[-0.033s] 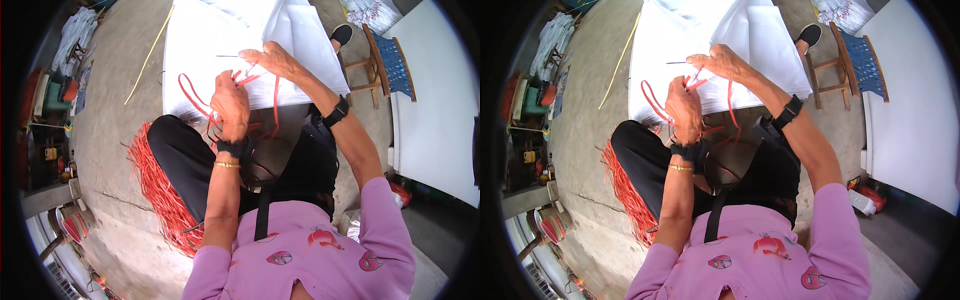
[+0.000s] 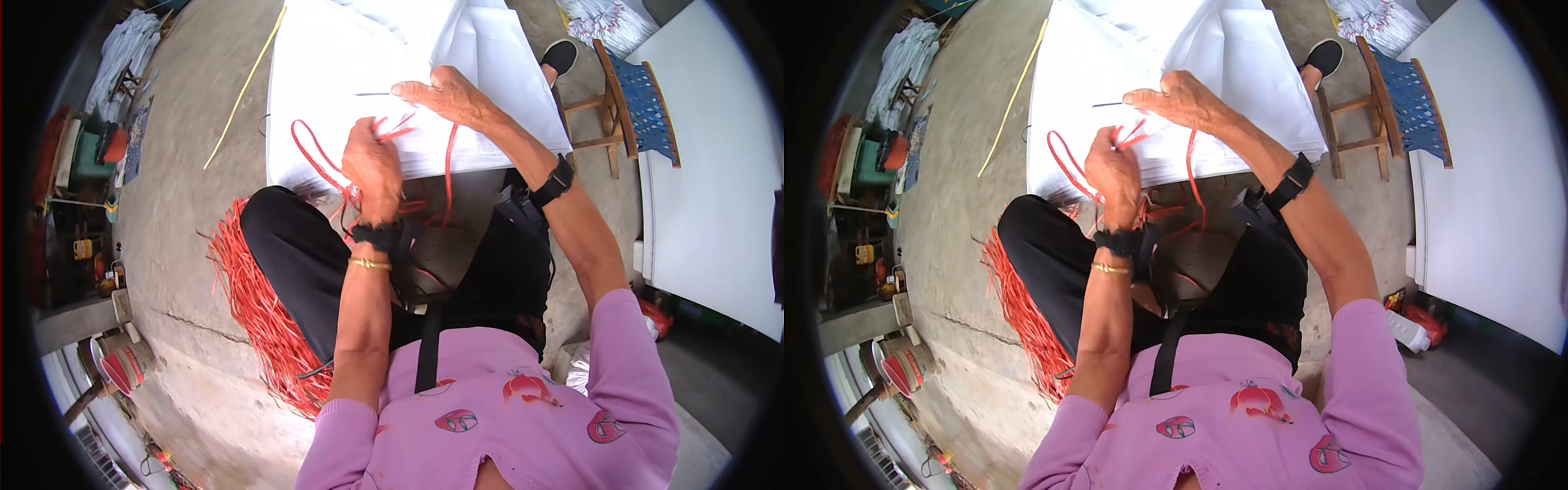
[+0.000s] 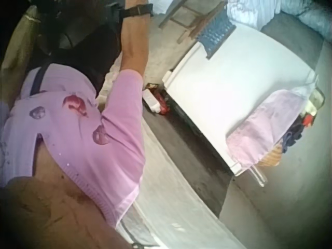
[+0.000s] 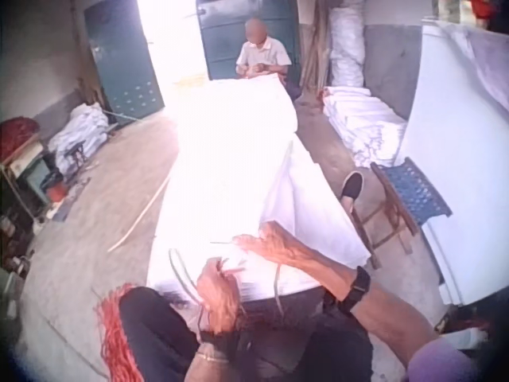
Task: The recorder is sewing red plastic strips into a white woven plastic sack using a large needle.
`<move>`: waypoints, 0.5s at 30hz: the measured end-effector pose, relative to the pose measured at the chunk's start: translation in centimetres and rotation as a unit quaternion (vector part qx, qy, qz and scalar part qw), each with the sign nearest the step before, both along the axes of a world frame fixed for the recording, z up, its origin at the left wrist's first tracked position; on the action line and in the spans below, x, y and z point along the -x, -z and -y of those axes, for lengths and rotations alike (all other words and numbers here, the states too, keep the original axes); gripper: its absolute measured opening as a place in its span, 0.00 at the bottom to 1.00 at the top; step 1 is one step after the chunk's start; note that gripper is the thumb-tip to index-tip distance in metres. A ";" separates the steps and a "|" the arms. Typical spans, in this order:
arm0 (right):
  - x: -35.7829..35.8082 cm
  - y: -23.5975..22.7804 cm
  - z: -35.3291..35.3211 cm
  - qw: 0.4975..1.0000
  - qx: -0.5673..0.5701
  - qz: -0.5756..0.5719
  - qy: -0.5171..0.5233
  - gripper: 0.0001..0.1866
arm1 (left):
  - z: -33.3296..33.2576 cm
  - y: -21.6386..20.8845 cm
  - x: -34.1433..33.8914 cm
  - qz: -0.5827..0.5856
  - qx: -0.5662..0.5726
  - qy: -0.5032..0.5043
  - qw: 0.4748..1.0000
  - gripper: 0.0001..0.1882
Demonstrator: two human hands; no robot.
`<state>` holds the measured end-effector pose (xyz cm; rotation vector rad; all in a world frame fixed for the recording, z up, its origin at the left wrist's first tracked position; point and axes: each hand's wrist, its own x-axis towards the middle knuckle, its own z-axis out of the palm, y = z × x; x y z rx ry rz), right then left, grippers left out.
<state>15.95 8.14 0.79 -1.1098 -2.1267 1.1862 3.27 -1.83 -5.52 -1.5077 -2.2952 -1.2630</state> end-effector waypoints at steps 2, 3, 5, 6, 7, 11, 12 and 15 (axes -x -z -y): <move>-0.2 0.6 0.0 0.992 -0.125 -0.001 -0.016 0.31 | -0.4 -0.9 0.9 0.110 0.032 -0.097 0.989 0.12; -0.9 0.3 0.0 0.982 -0.178 0.050 -0.036 0.32 | -0.3 -1.5 1.3 0.109 0.015 -0.096 0.989 0.12; -1.2 0.0 0.0 0.964 -0.227 0.128 -0.046 0.33 | 0.0 -1.8 1.5 0.109 -0.001 -0.098 0.989 0.12; -1.2 0.1 0.0 0.937 -0.276 0.205 -0.055 0.34 | 0.1 -1.7 1.4 0.093 -0.036 -0.092 0.991 0.12; -1.1 0.2 -0.1 0.938 -0.275 0.205 -0.057 0.34 | 0.1 -1.7 1.4 0.077 -0.072 -0.084 0.991 0.12; -0.8 1.2 -0.4 0.940 -0.267 0.193 -0.087 0.35 | -0.3 -2.3 0.0 0.078 -0.112 -0.050 0.989 0.11; -1.0 1.7 -0.5 0.956 -0.237 0.151 -0.086 0.36 | -0.8 -2.6 -1.4 0.074 -0.134 -0.010 0.988 0.08; -0.5 4.4 -1.3 0.965 -0.223 -0.079 -0.109 0.14 | -2.2 -4.3 -3.9 0.066 -0.185 0.087 0.977 0.05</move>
